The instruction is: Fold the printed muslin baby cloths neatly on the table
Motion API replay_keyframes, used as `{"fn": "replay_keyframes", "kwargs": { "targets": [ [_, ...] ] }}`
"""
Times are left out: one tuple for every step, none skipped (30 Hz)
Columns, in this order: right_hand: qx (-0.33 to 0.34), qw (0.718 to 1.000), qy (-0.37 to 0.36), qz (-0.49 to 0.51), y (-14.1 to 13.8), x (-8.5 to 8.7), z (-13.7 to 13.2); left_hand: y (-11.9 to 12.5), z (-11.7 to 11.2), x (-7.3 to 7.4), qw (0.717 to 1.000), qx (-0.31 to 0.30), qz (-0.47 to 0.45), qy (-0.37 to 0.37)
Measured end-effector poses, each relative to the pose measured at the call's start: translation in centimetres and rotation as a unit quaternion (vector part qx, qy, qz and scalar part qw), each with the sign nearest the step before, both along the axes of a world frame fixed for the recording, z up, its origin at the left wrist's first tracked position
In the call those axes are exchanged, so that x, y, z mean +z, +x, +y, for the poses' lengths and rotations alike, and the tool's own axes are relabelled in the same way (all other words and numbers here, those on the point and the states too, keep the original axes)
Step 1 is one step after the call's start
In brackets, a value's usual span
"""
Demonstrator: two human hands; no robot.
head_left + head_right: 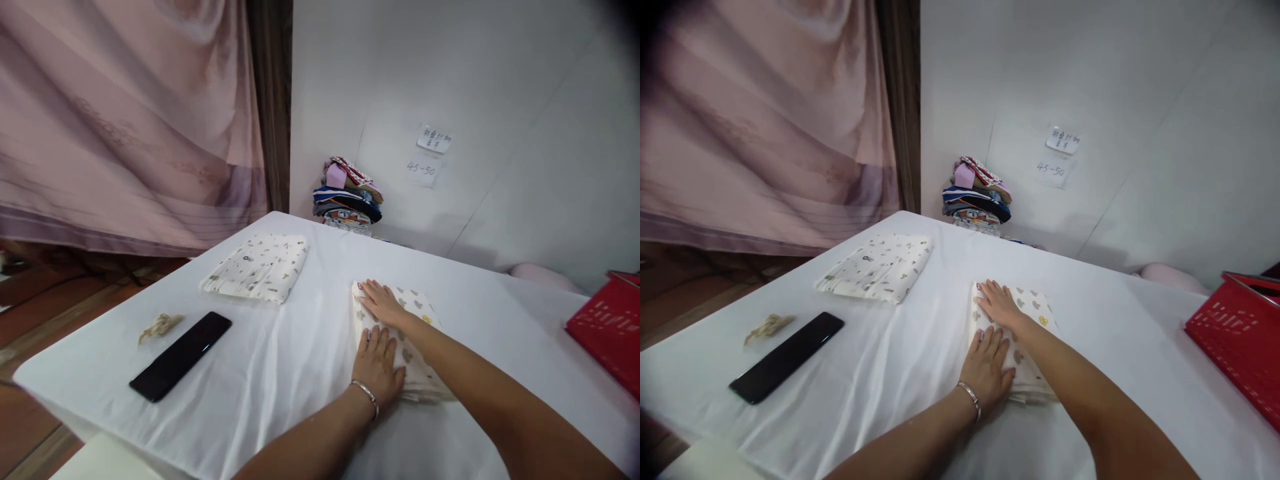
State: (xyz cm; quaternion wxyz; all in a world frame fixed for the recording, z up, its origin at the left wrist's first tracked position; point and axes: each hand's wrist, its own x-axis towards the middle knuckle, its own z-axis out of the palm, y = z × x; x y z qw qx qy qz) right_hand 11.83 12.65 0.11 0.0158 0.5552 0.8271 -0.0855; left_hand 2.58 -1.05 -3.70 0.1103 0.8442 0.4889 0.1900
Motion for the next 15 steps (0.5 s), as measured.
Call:
{"fn": "replay_keyframes", "kwargs": {
  "targets": [
    [-0.004,1.0,0.002,-0.002,0.9,0.3,-0.4,0.0,0.0,0.0,1.0,0.002,0.001,0.005],
    [-0.011,1.0,0.006,-0.007,2.0,0.6,-0.8,-0.1,0.0,-0.1,1.0,0.005,0.002,0.012],
    [-0.022,1.0,0.012,-0.014,3.2,0.8,-1.2,-0.1,0.0,-0.1,1.0,0.008,0.003,0.019],
    [-0.039,0.999,0.022,-0.022,4.5,0.9,-1.6,-0.1,0.0,-0.2,1.0,0.011,0.003,0.027],
    [-0.057,0.997,0.032,-0.029,5.8,0.8,-2.1,-0.1,0.0,-0.3,0.999,0.014,0.003,0.034],
    [-0.075,0.996,0.04,-0.034,7.0,0.6,-2.4,-0.1,0.0,-0.3,0.999,0.017,0.003,0.04],
    [-0.094,0.994,0.047,-0.035,8.1,0.3,-2.8,0.0,0.1,-0.4,0.999,0.018,0.002,0.045],
    [-0.11,0.992,0.051,-0.033,9.0,-0.1,-3.1,0.0,0.1,-0.4,0.999,0.018,0.002,0.049],
    [-0.123,0.991,0.052,-0.026,9.6,-0.6,-3.3,0.0,0.1,-0.4,0.999,0.018,0.002,0.051],
    [-0.131,0.99,0.052,-0.016,10.1,-1.1,-3.4,0.0,0.1,-0.3,0.999,0.017,0.003,0.051],
    [-0.136,0.989,0.051,-0.002,10.4,-1.6,-3.4,-0.1,0.2,-0.2,0.999,0.016,0.004,0.051],
    [-0.137,0.989,0.052,0.014,10.6,-1.9,-3.4,-0.1,0.2,-0.1,0.999,0.015,0.006,0.05],
    [-0.135,0.989,0.052,0.033,10.7,-2.1,-3.3,-0.1,0.2,0.0,0.999,0.015,0.008,0.049],
    [-0.133,0.988,0.048,0.058,10.7,-2.2,-3.2,-0.1,0.2,0.1,0.999,0.016,0.008,0.049],
    [-0.134,0.986,0.041,0.088,10.7,-2.2,-3.1,-0.1,0.2,0.2,0.999,0.015,0.007,0.05]
  ]
}}
